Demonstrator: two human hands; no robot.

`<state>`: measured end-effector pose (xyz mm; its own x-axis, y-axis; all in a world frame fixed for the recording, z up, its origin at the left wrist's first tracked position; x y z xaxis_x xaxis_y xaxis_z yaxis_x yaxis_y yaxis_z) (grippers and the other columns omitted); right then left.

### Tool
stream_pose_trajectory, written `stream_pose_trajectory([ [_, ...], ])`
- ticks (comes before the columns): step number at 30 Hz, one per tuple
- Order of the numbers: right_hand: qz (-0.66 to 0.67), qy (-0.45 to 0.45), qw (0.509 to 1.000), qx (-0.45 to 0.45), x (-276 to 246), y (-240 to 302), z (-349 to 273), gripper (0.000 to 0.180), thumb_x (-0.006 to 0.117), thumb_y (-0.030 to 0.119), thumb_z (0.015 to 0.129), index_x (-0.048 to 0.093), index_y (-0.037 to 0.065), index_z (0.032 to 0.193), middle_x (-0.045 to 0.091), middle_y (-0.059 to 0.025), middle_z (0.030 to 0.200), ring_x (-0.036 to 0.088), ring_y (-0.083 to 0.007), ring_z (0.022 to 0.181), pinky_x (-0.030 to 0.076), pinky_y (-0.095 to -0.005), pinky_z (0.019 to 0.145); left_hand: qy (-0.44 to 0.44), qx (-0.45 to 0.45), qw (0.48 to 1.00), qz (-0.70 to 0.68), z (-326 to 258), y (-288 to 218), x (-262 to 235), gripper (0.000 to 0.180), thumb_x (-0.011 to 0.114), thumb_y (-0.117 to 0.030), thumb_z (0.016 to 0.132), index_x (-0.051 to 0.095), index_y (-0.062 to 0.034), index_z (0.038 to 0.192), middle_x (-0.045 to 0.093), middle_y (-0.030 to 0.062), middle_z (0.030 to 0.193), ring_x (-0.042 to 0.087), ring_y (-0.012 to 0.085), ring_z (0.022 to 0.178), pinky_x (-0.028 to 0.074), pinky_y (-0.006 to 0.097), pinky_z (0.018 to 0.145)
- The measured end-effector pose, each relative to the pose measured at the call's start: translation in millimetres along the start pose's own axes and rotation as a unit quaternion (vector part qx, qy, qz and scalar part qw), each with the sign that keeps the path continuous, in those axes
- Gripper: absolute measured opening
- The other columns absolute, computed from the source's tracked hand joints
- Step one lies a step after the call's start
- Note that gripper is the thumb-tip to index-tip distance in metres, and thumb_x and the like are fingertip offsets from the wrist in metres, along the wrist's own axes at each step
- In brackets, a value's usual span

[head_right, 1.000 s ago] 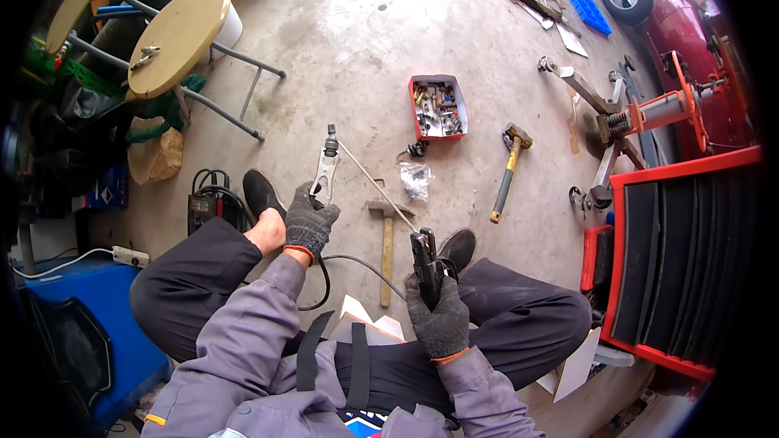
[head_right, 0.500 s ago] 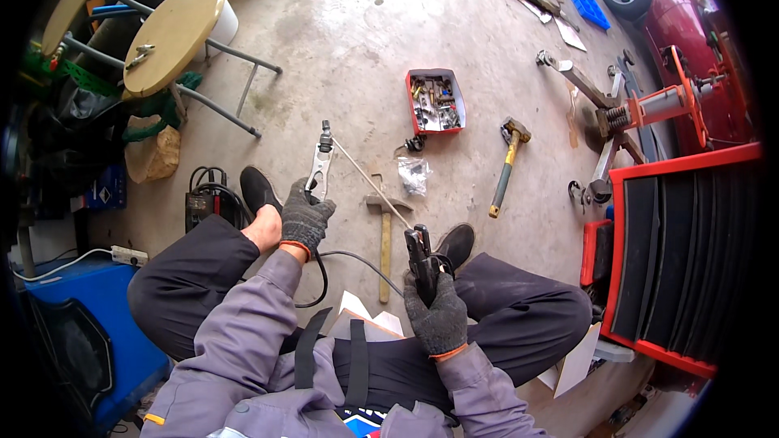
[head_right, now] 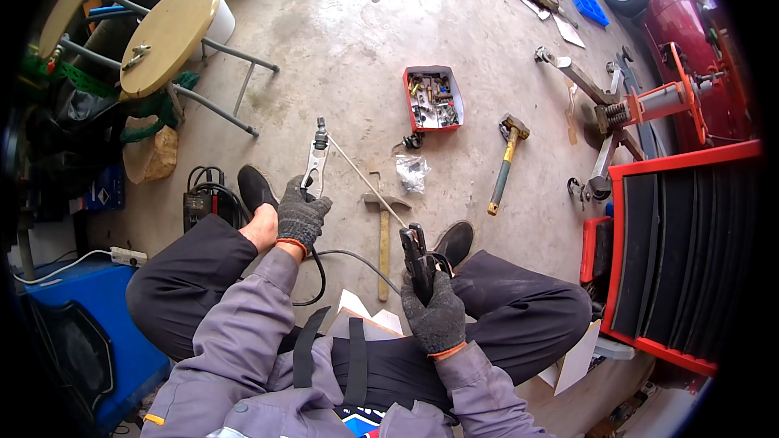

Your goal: The person sits on the floor and uses a welding torch to join a small metal component. They repeatedly position the part, weld it, and use a hammer to tap the joint, then inspect and re-weld the area.

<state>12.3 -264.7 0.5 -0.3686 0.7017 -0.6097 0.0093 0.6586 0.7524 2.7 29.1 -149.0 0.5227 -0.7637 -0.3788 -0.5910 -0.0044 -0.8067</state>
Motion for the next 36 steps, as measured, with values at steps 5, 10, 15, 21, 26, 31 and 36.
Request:
stream_pose_trajectory([
  [5, 0.014, 0.005, 1.000, 0.010, 3, -2, 1, 0.032, 0.075, 0.020, 0.087, 0.064, -0.001, 0.108, 0.071, -0.0206, 0.084, 0.073, -0.0321, 0.074, 0.056, -0.0386, 0.066, -0.012, 0.051, 0.998, 0.020, 6, 4, -3, 0.060, 0.076, -0.006, 0.079, 0.045, -0.0054, 0.130, 0.055, 0.0064, 0.072, 0.056, 0.0179, 0.048, 0.045, 0.035, 0.037],
  [10, 0.006, 0.002, 1.000, 0.030, 1, 4, 3, 0.030, 0.075, 0.021, 0.088, 0.063, 0.000, 0.107, 0.070, -0.0177, 0.080, 0.071, -0.0281, 0.066, 0.055, -0.0371, 0.062, -0.001, 0.044, 0.998, 0.036, 2, -1, -3, 0.061, 0.077, -0.013, 0.077, 0.048, -0.0043, 0.129, 0.059, 0.0082, 0.075, 0.061, 0.0211, 0.060, 0.050, 0.037, 0.053],
  [15, 0.063, -0.037, 0.995, 0.073, -6, 12, 10, 0.031, 0.072, 0.021, 0.089, 0.061, 0.002, 0.110, 0.067, -0.0126, 0.075, 0.066, -0.0230, 0.058, 0.053, -0.0355, 0.056, 0.041, -0.121, 0.988, -0.084, -8, -19, -1, 0.057, 0.076, -0.012, 0.080, 0.047, -0.0049, 0.128, 0.059, 0.0083, 0.073, 0.059, 0.0197, 0.051, 0.049, 0.036, 0.042],
  [21, -0.029, 0.039, 0.980, 0.192, 4, -23, 26, 0.041, 0.068, 0.024, 0.088, 0.056, -0.001, 0.119, 0.069, -0.0191, 0.084, 0.069, -0.0288, 0.067, 0.054, -0.0410, 0.061, -0.011, -0.150, 0.978, -0.146, 3, -1, -13, 0.039, 0.076, -0.014, 0.083, 0.051, -0.0047, 0.112, 0.058, 0.0077, 0.070, 0.058, 0.0190, 0.045, 0.050, 0.035, 0.036],
  [26, -0.203, 0.020, 0.977, 0.068, 26, -62, 32, 0.044, 0.065, 0.029, 0.088, 0.054, 0.000, 0.118, 0.067, -0.0256, 0.085, 0.069, -0.0416, 0.074, 0.053, -0.0472, 0.068, 0.004, -0.101, 0.981, -0.165, -7, -29, -6, 0.055, 0.078, -0.015, 0.082, 0.047, -0.0050, 0.127, 0.062, 0.0104, 0.076, 0.058, 0.0180, 0.047, 0.050, 0.036, 0.038],
  [31, -0.166, 0.030, 0.981, 0.092, 31, -33, 30, 0.063, 0.064, 0.039, 0.089, 0.050, -0.005, 0.131, 0.064, -0.0339, 0.106, 0.065, -0.0480, 0.096, 0.051, -0.0528, 0.083, 0.018, -0.111, 0.983, -0.144, -11, -30, -8, 0.056, 0.078, -0.015, 0.081, 0.047, -0.0023, 0.127, 0.062, 0.0106, 0.076, 0.058, 0.0169, 0.047, 0.050, 0.034, 0.038],
  [36, -0.209, 0.084, 0.965, 0.136, 24, -32, 21, 0.066, 0.065, 0.041, 0.089, 0.049, -0.006, 0.132, 0.065, -0.0343, 0.101, 0.066, -0.0475, 0.094, 0.051, -0.0534, 0.081, 0.012, -0.112, 0.979, -0.172, -8, -26, -9, 0.054, 0.077, -0.015, 0.082, 0.048, -0.0036, 0.127, 0.059, 0.0089, 0.074, 0.057, 0.0182, 0.045, 0.050, 0.034, 0.037],
])
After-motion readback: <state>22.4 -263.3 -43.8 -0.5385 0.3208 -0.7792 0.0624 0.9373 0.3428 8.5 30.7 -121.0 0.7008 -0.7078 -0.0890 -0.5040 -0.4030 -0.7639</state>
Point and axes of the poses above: each hand's wrist, its own z-axis towards the middle knuckle, its own x-axis out of the palm, y = z × x, the point moved 4 cm from there along z, towards the middle knuckle
